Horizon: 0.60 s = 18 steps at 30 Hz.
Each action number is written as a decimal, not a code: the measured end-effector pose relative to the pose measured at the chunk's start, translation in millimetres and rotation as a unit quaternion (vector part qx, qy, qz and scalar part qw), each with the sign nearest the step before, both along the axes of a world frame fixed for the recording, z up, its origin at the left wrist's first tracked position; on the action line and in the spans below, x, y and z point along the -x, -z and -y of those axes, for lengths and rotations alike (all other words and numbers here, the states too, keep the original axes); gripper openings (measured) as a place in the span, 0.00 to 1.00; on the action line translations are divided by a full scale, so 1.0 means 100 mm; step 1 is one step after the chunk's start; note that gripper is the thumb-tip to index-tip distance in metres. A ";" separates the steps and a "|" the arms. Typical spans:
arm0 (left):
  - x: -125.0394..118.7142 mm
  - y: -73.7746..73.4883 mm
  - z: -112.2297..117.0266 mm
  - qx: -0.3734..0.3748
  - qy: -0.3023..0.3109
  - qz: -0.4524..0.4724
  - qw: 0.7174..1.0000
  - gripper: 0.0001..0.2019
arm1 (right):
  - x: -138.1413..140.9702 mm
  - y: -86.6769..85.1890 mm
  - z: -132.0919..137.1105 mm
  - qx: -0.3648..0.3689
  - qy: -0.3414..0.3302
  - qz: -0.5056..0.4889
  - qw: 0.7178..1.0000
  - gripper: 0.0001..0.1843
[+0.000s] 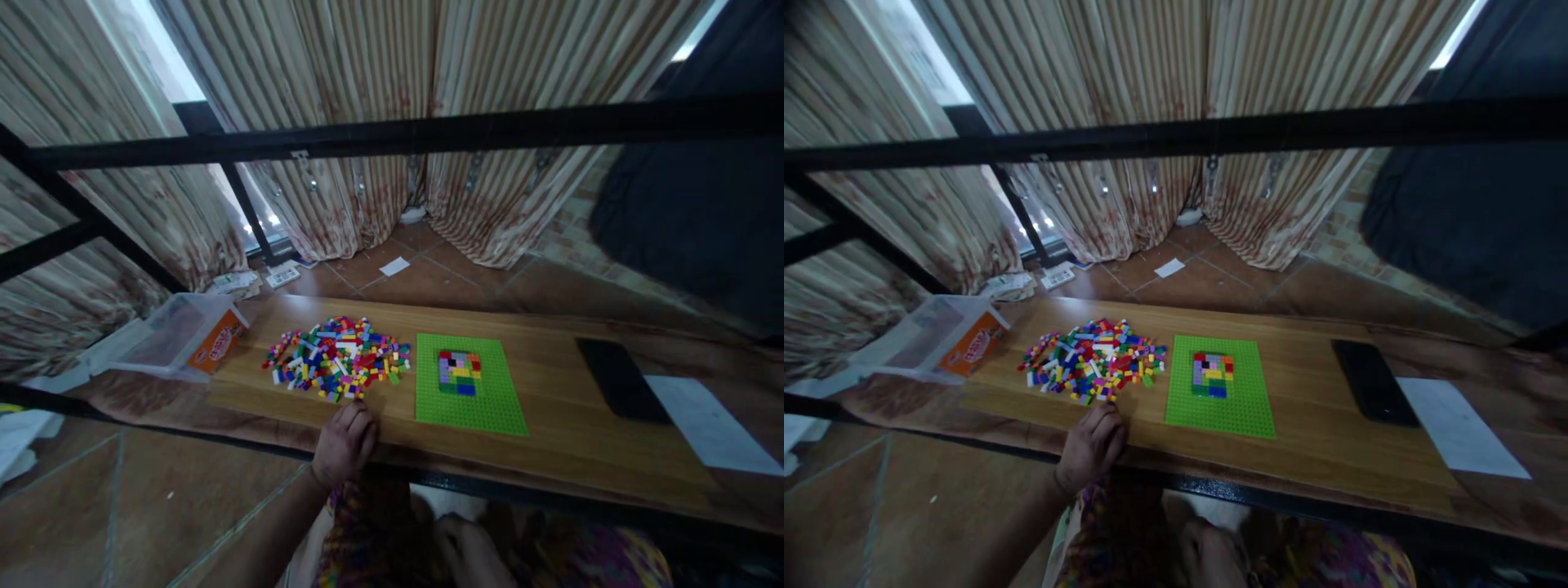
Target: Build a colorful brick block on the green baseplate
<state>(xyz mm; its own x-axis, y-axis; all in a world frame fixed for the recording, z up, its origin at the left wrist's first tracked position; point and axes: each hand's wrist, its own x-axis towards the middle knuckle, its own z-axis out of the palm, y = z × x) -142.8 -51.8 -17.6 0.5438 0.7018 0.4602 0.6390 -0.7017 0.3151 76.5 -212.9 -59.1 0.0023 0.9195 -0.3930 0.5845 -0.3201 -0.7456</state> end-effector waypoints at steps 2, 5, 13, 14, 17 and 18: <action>-0.01 0.03 0.03 0.012 -0.026 0.039 0.999 0.05 | -0.04 -0.11 0.01 -0.028 -0.024 0.002 0.999 0.17; -0.01 0.06 0.06 0.031 -0.070 0.102 0.992 0.05 | -0.02 -0.29 0.01 -0.062 -0.029 -0.005 0.998 0.20; 0.11 -0.02 0.13 0.070 -0.231 0.197 0.950 0.05 | 0.04 -0.47 0.20 -0.052 0.004 -0.024 0.998 0.22; 0.14 -0.03 0.12 0.064 -0.255 0.201 0.944 0.05 | 0.03 -0.44 0.27 -0.043 0.009 -0.023 0.999 0.22; 0.22 -0.06 0.05 0.061 -0.305 0.189 0.932 0.05 | -0.04 -0.33 0.46 -0.013 0.019 -0.025 0.999 0.25; 0.23 -0.06 0.01 0.067 -0.311 0.180 0.931 0.05 | -0.07 -0.29 0.51 -0.006 0.019 -0.026 0.999 0.25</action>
